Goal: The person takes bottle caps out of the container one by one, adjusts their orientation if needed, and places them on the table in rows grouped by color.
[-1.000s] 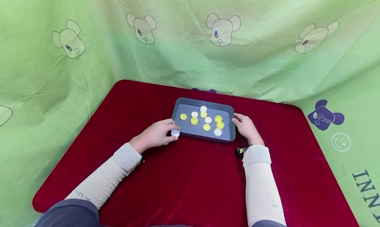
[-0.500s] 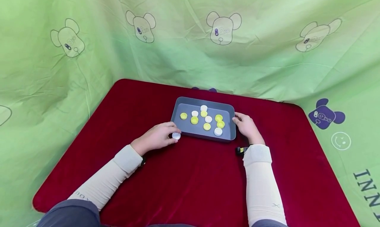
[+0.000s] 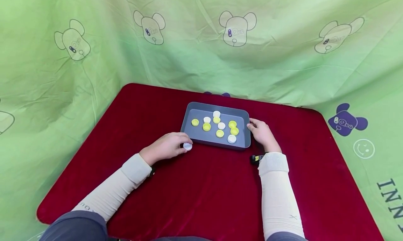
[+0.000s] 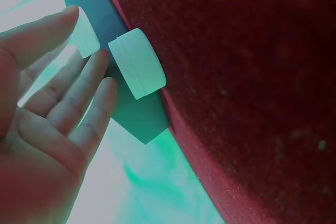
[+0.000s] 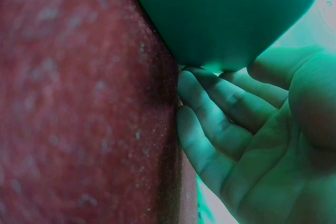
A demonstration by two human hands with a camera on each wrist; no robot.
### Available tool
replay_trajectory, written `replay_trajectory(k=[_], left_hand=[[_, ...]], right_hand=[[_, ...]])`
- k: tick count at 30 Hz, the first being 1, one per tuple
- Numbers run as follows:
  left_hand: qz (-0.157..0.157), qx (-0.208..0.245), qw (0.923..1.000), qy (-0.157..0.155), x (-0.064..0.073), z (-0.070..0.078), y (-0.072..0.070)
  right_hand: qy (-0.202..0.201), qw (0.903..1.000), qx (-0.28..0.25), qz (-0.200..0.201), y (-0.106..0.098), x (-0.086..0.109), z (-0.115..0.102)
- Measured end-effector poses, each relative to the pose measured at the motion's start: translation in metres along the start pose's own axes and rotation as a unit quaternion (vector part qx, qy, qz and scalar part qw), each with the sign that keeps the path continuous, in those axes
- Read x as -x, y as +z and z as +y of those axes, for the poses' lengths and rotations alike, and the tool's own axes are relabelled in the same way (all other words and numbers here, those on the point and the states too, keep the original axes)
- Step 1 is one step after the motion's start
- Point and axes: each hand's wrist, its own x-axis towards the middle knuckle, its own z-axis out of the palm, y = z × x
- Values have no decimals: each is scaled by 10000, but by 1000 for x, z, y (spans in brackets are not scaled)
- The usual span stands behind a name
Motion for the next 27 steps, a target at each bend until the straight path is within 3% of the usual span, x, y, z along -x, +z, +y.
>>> replay_trajectory(k=[17, 27], left_hand=[[-313, -25, 9995, 6, -1, -1, 3], [-532, -95, 9984, -190, -4, 1, 3]], right_hand=[[-56, 9999, 54, 132, 0, -1, 1], [-24, 10000, 3, 41, 1, -2, 1]])
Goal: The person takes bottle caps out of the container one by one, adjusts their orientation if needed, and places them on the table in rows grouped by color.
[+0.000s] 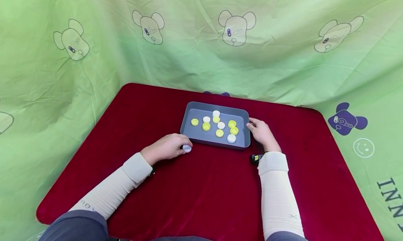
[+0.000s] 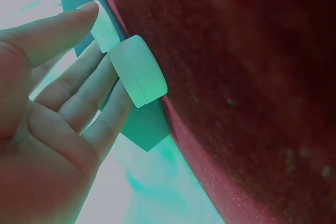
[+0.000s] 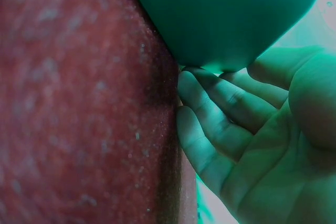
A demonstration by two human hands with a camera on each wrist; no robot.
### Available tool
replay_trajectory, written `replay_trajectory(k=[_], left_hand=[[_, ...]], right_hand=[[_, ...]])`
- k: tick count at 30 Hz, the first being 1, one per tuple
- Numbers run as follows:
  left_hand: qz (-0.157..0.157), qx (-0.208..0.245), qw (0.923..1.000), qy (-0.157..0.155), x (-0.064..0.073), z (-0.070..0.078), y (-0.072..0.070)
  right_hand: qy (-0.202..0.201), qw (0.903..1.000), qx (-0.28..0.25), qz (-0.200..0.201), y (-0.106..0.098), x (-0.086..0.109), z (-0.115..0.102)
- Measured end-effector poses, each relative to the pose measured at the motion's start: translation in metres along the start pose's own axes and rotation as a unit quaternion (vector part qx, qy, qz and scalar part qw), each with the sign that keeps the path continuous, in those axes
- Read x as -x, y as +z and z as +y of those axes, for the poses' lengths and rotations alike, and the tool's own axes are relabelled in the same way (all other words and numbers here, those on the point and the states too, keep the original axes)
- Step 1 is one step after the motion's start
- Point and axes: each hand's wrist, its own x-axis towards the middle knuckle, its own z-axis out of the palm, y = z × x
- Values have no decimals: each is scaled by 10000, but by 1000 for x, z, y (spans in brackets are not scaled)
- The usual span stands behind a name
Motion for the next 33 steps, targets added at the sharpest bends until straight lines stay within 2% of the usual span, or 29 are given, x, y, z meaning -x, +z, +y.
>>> replay_trajectory(k=[33], left_hand=[[-363, -36, 9991, -229, 0, 0, 0]], right_hand=[[17, 9999, -114, 15, 0, -1, 1]])
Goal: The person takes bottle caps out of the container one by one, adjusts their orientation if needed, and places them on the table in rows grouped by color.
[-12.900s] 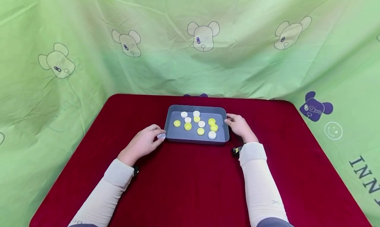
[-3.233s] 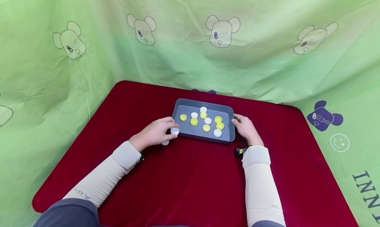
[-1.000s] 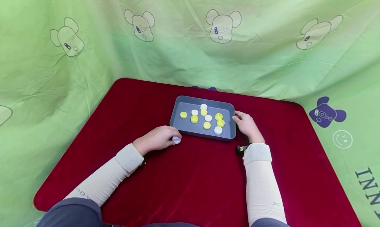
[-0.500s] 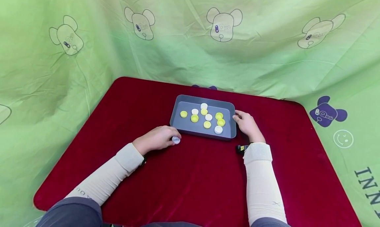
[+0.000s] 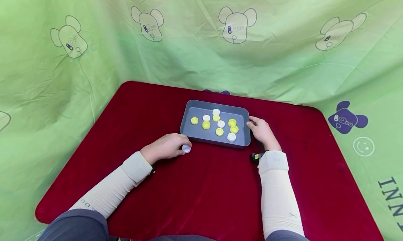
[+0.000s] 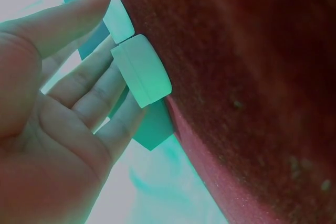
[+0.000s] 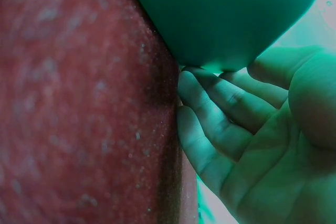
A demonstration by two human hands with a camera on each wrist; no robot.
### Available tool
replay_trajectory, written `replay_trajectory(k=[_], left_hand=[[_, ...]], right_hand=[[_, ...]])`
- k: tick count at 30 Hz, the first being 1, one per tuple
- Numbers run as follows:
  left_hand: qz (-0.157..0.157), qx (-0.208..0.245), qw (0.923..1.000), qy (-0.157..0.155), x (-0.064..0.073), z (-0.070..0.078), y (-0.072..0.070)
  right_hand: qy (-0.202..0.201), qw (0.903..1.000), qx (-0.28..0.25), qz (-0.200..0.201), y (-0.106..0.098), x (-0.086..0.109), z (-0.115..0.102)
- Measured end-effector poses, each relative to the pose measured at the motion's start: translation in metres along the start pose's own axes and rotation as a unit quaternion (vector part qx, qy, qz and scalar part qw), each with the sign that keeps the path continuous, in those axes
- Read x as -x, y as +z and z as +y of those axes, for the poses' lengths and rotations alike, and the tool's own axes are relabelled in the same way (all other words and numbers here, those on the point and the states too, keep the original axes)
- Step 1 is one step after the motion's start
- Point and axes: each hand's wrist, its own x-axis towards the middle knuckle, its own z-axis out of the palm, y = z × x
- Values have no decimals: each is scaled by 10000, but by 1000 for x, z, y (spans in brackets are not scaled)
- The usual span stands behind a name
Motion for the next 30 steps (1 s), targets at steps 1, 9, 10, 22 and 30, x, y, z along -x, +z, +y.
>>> replay_trajectory(k=[1, 9, 10, 22, 30], left_hand=[[7, 0, 10000, 3, 0, 0, 0], [61, -4, 10000, 6, 0, -2, 2], [65, -7, 10000, 16, 0, -2, 2], [179, 20, 9998, 73, -9, 4, -14], [523, -68, 9980, 360, -18, 5, -26]], right_hand=[[-8, 10000, 14, 13, 0, 0, 0], [112, 9999, -31, -83, 2, 3, -1], [129, 9999, -53, -92, 2, 3, -1], [69, 9999, -105, -30, 3, 4, -3], [27, 10000, -57, 1, 1, 3, -4]])
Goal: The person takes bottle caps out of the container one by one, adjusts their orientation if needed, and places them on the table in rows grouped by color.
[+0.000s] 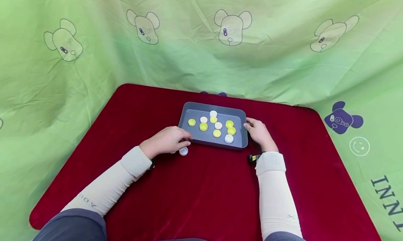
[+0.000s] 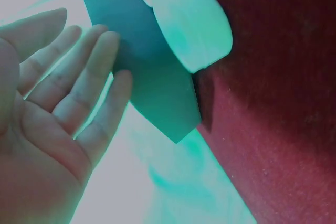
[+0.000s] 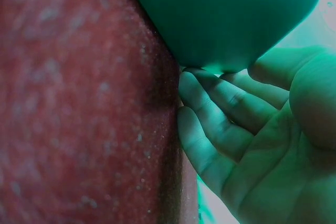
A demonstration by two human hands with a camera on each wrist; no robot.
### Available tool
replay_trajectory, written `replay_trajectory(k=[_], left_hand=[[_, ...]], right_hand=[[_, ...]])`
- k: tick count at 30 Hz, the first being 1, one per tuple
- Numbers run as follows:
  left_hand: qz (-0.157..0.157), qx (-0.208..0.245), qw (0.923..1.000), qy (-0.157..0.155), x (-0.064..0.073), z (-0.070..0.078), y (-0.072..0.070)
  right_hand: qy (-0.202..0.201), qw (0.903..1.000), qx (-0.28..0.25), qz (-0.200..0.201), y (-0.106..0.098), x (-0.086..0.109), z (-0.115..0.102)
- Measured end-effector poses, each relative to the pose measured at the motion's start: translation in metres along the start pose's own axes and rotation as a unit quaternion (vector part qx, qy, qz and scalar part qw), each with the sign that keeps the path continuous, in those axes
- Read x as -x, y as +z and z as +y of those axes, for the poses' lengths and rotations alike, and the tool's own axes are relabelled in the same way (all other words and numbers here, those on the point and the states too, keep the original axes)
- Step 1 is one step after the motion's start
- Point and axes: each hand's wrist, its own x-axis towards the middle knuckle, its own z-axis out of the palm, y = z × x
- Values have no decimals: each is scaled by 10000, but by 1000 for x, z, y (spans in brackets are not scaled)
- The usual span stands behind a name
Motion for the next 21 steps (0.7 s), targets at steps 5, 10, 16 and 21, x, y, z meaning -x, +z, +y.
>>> replay_trajectory(k=[5, 10, 16, 21], left_hand=[[103, -68, 9999, 99, -8, -3, -5], [104, -204, 9994, 248, -19, -5, -8], [83, -324, 9989, 324, -30, -4, -12], [42, -360, 9984, 442, -39, -2, -15]], right_hand=[[84, 9999, 62, -32, -1, 1, -1], [70, 10000, 62, -27, -3, 1, -2], [25, 10000, 33, -24, -2, 0, -1], [30, 10000, 60, 5, -3, 0, 0]])
